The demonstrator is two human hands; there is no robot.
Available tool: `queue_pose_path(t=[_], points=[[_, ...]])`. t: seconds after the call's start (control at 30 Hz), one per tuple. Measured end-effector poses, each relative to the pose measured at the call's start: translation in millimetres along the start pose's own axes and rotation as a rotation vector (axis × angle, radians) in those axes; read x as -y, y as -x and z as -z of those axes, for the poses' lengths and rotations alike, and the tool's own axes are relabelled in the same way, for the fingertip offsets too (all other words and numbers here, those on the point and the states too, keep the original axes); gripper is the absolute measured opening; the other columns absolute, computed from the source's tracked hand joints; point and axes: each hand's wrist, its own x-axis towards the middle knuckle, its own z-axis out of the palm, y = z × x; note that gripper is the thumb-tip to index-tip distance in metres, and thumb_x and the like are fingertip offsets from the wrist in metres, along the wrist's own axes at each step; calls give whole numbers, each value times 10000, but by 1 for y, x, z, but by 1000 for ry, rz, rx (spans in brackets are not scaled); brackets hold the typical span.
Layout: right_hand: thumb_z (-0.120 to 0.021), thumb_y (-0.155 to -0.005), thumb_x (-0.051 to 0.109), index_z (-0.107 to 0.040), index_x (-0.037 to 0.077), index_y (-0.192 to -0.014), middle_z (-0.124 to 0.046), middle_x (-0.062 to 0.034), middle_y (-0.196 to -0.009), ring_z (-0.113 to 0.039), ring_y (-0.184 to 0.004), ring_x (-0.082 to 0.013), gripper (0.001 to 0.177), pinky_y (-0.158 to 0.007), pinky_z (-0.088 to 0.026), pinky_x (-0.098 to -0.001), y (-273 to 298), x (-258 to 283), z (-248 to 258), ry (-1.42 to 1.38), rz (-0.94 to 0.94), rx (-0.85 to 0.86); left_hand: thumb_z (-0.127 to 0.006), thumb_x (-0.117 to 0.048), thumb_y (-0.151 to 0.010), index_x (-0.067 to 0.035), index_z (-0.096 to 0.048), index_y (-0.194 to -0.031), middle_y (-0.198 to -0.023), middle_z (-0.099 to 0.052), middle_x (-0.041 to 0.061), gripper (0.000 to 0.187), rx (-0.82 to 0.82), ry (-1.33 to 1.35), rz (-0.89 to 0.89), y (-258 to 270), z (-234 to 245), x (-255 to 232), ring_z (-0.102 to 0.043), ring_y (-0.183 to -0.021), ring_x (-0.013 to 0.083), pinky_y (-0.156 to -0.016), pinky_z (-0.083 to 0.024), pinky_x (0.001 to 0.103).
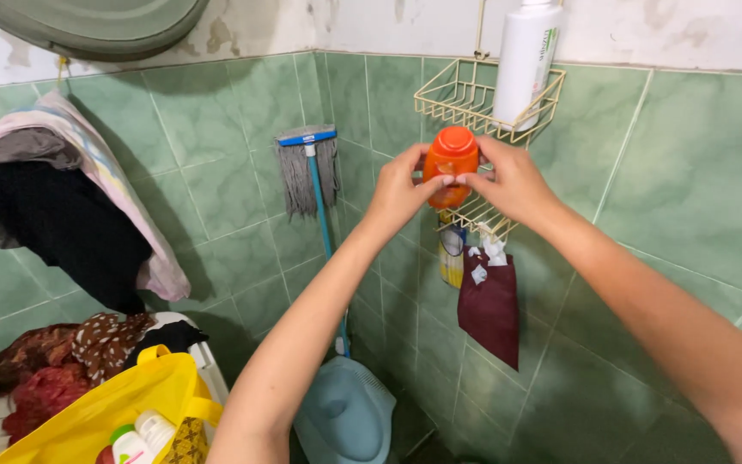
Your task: Organizing toiletries by moving them from a bag to a wall-mounted shelf
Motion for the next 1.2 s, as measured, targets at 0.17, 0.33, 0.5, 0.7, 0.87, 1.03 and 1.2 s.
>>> queue_pose_path(t=[0.17, 0.33, 0.5, 0.7, 0.87, 1.03, 1.2], points=[[-826, -867, 22, -633, -11, -1249, -653, -238, -980, -676, -916, -384, 429, -678, -642, -417, -36, -27, 10, 103, 36, -88, -873, -168, -825, -103, -656, -1225, -1106, -704, 166, 460, -22, 23, -87, -48, -1, 10, -728, -1041, 365, -811, -643, 460], [-828, -905, 51, -631, 23, -1287, -678, -195, -1035, -671, -934, -295, 430, -690, -634, -379, -74, -26, 15, 154, 63, -184, -859, -166, -859, -111, -639, -1270, -1148, -698, 170, 470, -39, 42, -175, -94, 13, 10, -721, -1081, 372, -841, -637, 474], [-650, -912, -5, -585, 6, -1243, -699, -127, -1118, -650, -996, -242, 337, -700, -556, -343, -112, -9, 7, 213, 98, -245, -709, -220, -932, -154, -578, -1308, -1208, -698, 23, 404, -71, 37, -242, -132, 22, 25, -669, -1069, 152, -806, -596, 290], [-577, -906, 16, -553, 1, -1319, -687, -169, -1205, -665, -1063, -304, 414, -832, -566, -409, -168, -32, -4, 278, 13, -296, -681, -242, -931, -127, -551, -1383, -1265, -679, 77, 484, -86, 105, -216, -187, 20, 68, -652, -1042, 189, -817, -617, 315], [-660, -986, 10, -522, -17, -1378, -673, -276, -1175, -689, -1077, -427, 417, -790, -624, -524, -198, -81, -13, 396, -152, -325, -760, -236, -953, -74, -555, -1405, -1208, -667, 200, 522, -50, 91, -157, -230, 5, 107, -704, -1093, 387, -833, -665, 425], [-602, -931, -78, -417, -106, -1451, -576, -378, -1304, -569, -1234, -551, 553, -1015, -471, -656, -218, -77, -34, 490, -193, -365, -773, -222, -934, -94, -560, -1395, -1175, -684, 172, 524, -32, 138, -141, -260, -9, 149, -720, -1076, 344, -832, -663, 424], [-580, -924, -55, -266, -118, -1543, -485, -373, -1373, -511, -1316, -534, 697, -1087, -443, -603, -227, -102, -49, 518, -308, -347, -772, -273, -928, -119, -582, -1381, -1184, -702, 171, 515, -18, 52, -108, -275, -27, 179, -692, -1128, 364, -914, -606, 462]])
